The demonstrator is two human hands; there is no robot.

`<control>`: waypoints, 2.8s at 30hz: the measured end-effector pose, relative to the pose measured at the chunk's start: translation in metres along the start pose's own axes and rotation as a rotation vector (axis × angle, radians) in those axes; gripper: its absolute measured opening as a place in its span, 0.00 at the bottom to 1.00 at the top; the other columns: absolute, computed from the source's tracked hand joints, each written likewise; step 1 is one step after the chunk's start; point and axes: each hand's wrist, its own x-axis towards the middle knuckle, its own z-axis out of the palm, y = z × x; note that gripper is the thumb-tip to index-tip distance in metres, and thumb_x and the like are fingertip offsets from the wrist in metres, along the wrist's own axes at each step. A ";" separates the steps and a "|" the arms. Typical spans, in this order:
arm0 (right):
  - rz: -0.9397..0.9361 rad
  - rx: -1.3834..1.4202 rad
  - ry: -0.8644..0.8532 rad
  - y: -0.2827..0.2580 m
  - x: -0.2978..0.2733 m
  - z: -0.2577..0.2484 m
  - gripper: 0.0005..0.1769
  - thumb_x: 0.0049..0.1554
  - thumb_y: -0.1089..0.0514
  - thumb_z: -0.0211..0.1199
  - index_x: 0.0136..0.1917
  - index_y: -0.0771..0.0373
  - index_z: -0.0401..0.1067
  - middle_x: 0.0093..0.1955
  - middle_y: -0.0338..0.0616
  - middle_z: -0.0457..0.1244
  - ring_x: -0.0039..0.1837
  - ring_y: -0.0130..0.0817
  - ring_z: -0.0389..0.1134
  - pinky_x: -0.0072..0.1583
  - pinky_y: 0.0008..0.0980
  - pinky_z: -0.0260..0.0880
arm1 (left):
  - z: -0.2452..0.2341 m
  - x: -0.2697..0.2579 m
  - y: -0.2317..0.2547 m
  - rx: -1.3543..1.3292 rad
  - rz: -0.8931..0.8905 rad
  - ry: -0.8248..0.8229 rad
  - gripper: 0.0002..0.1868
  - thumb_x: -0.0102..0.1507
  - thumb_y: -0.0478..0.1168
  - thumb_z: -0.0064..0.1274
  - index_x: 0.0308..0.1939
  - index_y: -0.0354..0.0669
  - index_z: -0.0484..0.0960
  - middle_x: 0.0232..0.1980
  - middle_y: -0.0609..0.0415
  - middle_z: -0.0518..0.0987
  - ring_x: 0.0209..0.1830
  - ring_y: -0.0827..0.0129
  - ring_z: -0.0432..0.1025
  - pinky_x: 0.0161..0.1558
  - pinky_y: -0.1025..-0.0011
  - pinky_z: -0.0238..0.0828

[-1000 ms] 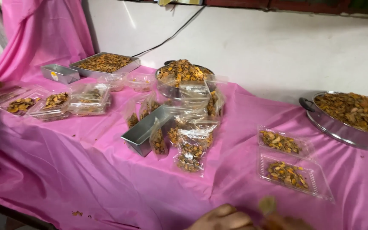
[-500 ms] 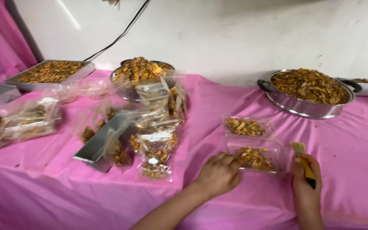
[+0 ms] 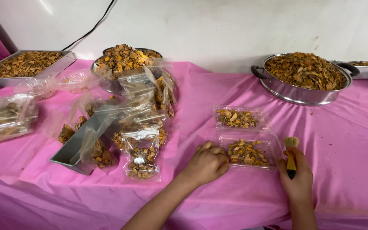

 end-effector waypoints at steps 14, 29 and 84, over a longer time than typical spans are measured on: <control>-0.095 -0.067 -0.024 0.005 0.000 0.000 0.28 0.54 0.58 0.59 0.69 0.58 0.68 0.66 0.45 0.67 0.66 0.49 0.67 0.65 0.48 0.66 | -0.033 0.006 0.017 0.005 -0.141 -0.293 0.21 0.67 0.54 0.46 0.33 0.46 0.85 0.42 0.59 0.82 0.54 0.58 0.68 0.53 0.54 0.58; -0.011 0.396 -0.314 -0.079 -0.009 0.038 0.22 0.53 0.57 0.68 0.61 0.60 0.74 0.53 0.46 0.75 0.47 0.39 0.79 0.51 0.32 0.77 | -0.019 0.068 -0.030 0.061 -0.662 -0.202 0.34 0.69 0.54 0.43 0.75 0.43 0.57 0.54 0.39 0.76 0.50 0.42 0.73 0.45 0.41 0.74; 0.048 -0.587 -0.670 -0.177 0.007 -0.022 0.23 0.46 0.36 0.64 0.52 0.44 0.82 0.47 0.46 0.75 0.57 0.48 0.75 0.61 0.42 0.73 | -0.013 0.052 -0.060 -0.148 -0.424 -0.285 0.23 0.70 0.50 0.40 0.63 0.42 0.77 0.54 0.36 0.82 0.60 0.44 0.75 0.61 0.50 0.71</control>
